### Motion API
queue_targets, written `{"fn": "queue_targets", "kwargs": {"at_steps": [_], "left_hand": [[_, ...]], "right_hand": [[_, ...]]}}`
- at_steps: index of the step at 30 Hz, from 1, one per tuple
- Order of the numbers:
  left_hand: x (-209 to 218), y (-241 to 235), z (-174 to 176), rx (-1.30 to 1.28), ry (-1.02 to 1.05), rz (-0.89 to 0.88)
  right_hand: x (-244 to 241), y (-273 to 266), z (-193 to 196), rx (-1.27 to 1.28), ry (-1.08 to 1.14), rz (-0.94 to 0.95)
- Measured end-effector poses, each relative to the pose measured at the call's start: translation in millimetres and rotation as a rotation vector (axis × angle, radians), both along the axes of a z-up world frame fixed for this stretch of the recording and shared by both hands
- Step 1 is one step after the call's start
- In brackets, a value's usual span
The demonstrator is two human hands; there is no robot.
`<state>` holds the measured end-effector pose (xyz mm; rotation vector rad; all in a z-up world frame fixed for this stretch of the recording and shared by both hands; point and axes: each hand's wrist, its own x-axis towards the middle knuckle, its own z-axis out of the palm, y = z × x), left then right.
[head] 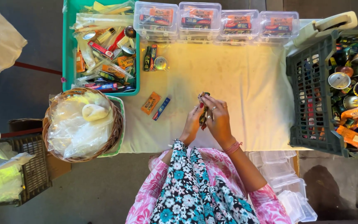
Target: The recorder is sorting various small commercial items and placing some into clear plastic bags.
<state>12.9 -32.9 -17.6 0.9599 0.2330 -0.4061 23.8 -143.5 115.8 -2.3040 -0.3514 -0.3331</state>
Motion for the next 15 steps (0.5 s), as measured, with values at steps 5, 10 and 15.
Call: {"fn": "queue_targets", "kwargs": {"at_steps": [5,10,15], "left_hand": [[8,4,-17,-0.147,0.109,0.252],[9,6,-1,-0.036,0.031,0.229],[13,4,52,0.06,-0.008,0.269]], "right_hand": [[-29,13,-15,0.065,0.065,0.068],[-25,17,-23,0.07,0.02,0.056],[-7,4,-23,0.266,0.163,0.025]]}}
